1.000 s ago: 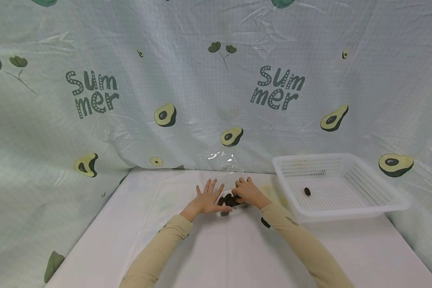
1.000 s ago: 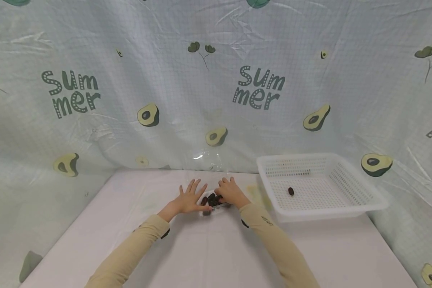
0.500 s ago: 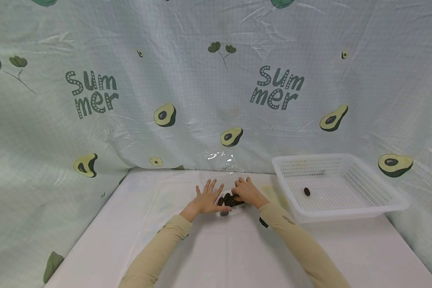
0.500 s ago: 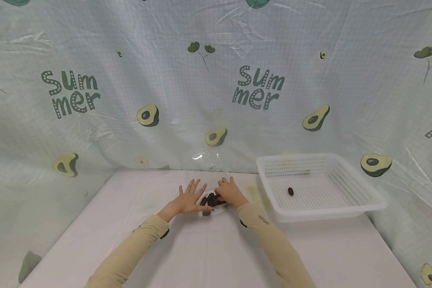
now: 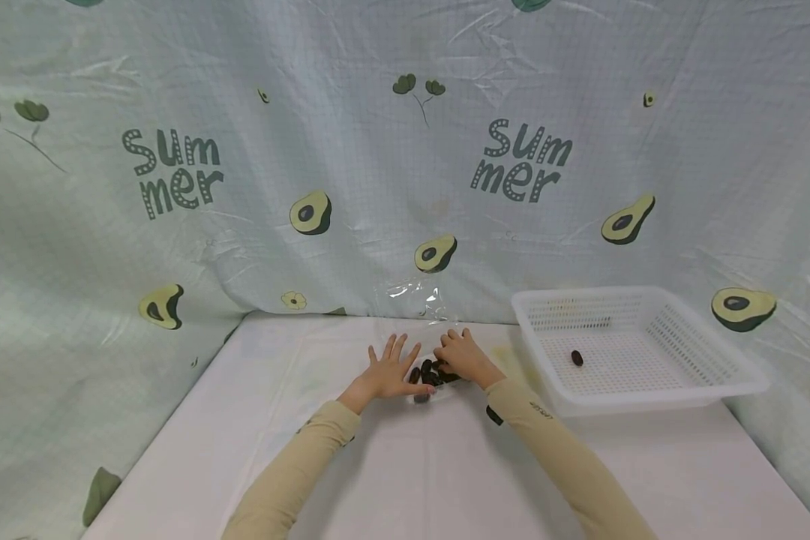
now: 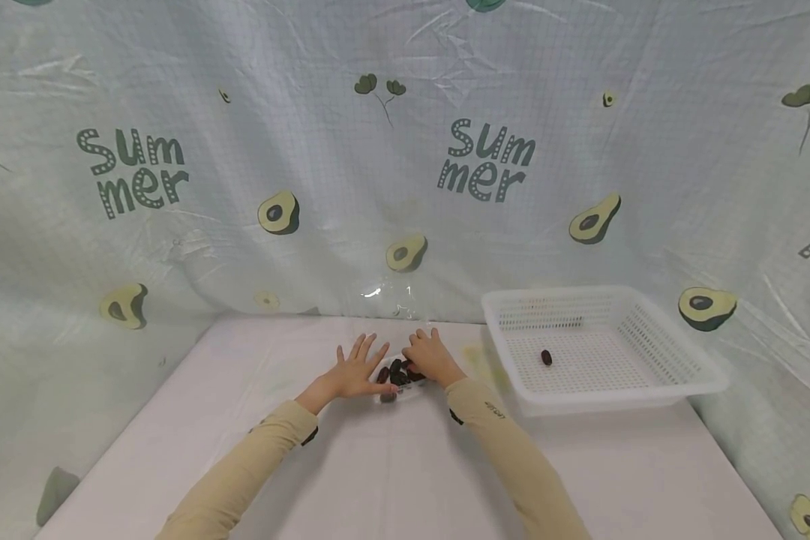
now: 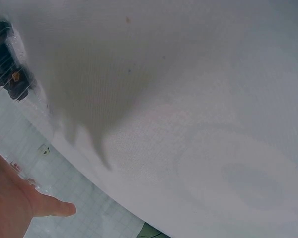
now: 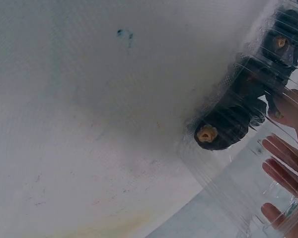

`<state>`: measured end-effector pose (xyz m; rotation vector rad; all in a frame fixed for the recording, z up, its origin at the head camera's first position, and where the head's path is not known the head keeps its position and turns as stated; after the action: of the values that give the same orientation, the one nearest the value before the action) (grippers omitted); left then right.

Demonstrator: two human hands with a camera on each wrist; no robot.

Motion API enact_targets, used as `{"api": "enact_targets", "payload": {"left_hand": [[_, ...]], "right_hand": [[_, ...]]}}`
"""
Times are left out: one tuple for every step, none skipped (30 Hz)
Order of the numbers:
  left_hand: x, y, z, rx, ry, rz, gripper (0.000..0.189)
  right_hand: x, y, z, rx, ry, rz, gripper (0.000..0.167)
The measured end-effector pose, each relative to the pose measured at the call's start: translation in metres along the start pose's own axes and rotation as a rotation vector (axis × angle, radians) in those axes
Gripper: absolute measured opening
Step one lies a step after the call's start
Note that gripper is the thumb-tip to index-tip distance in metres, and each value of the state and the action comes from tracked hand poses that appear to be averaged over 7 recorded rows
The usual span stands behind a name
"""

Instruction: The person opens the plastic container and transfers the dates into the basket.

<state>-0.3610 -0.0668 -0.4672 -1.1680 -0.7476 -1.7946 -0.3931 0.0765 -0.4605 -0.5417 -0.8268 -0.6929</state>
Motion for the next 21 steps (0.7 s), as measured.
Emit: {"api": "enact_targets", "payload": {"left_hand": [[-0.001,-0.001,-0.001,0.003,-0.015,-0.003,0.098],[-0.001,-0.002,-0.001,0.005,-0.026,-0.004,0.096],[-0.001,-0.002,-0.001,0.005,-0.037,-0.004,0.095],[-0.001,-0.003,-0.001,0.009,-0.048,-0.007,0.095],[-0.002,-0.003,-0.001,0.011,-0.057,-0.009,0.094],[-0.002,-0.003,-0.001,0.011,-0.058,-0.009,0.094],[-0.002,-0.003,-0.001,0.010,-0.058,-0.007,0.094],[-0.002,-0.003,-0.001,0.009,-0.054,-0.004,0.094],[-0.001,-0.003,0.000,0.007,-0.052,-0.001,0.093],[-0.002,-0.003,-0.001,0.006,-0.049,-0.001,0.094],[-0.002,-0.003,-0.001,0.002,-0.043,0.003,0.095],[-0.001,-0.003,-0.001,-0.001,-0.040,0.007,0.095],[-0.001,-0.002,-0.001,-0.006,-0.037,0.010,0.096],[-0.001,-0.002,-0.001,-0.009,-0.034,0.011,0.098],[-0.001,-0.001,-0.001,-0.013,-0.031,0.012,0.099],[0.000,-0.001,-0.001,-0.019,-0.026,0.014,0.101],[0.000,0.000,0.000,-0.021,-0.026,0.013,0.101],[0.001,0.001,0.000,-0.022,-0.025,0.012,0.101],[0.001,0.001,0.000,-0.023,-0.023,0.011,0.102],[0.001,0.001,0.000,-0.020,-0.024,0.008,0.102],[0.001,0.002,0.000,-0.018,-0.025,0.007,0.101]], "right_hand": [[0.001,0.000,0.001,-0.001,0.001,0.008,0.016],[0.001,0.000,0.001,-0.002,0.002,0.014,0.015],[0.002,0.001,0.002,-0.003,0.006,0.019,0.015],[0.002,0.001,0.002,-0.003,0.008,0.019,0.015],[0.002,0.001,0.002,-0.003,0.007,0.021,0.015],[0.002,0.002,0.003,-0.003,0.009,0.022,0.016],[0.002,0.002,0.004,-0.002,0.009,0.025,0.016],[0.003,0.002,0.004,0.000,0.010,0.027,0.015],[0.003,0.002,0.005,0.002,0.015,0.030,0.016],[0.003,0.003,0.005,0.005,0.015,0.038,0.015],[0.004,0.003,0.006,0.008,0.017,0.048,0.015],[0.005,0.004,0.006,0.012,0.018,0.059,0.015],[0.006,0.004,0.006,0.017,0.021,0.070,0.015],[0.007,0.004,0.007,0.021,0.025,0.080,0.015],[0.008,0.005,0.007,0.025,0.031,0.091,0.015],[0.009,0.005,0.007,0.029,0.036,0.101,0.015],[0.011,0.005,0.008,0.033,0.043,0.109,0.015],[0.012,0.006,0.008,0.037,0.048,0.115,0.015],[0.014,0.006,0.008,0.040,0.058,0.119,0.015],[0.016,0.007,0.008,0.044,0.066,0.120,0.015],[0.018,0.007,0.009,0.047,0.076,0.121,0.015]]}}
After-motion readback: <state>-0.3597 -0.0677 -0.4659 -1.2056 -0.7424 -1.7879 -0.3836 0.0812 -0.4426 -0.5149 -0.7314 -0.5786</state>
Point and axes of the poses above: each hand's wrist, its own y-axis away from the middle knuckle, its own x-axis out of the back of the hand, z = x × y, the point moved 4 cm from there along -y, towards the middle knuckle, and after that the axes turned 11 degrees about y, right-handed, at the moved point
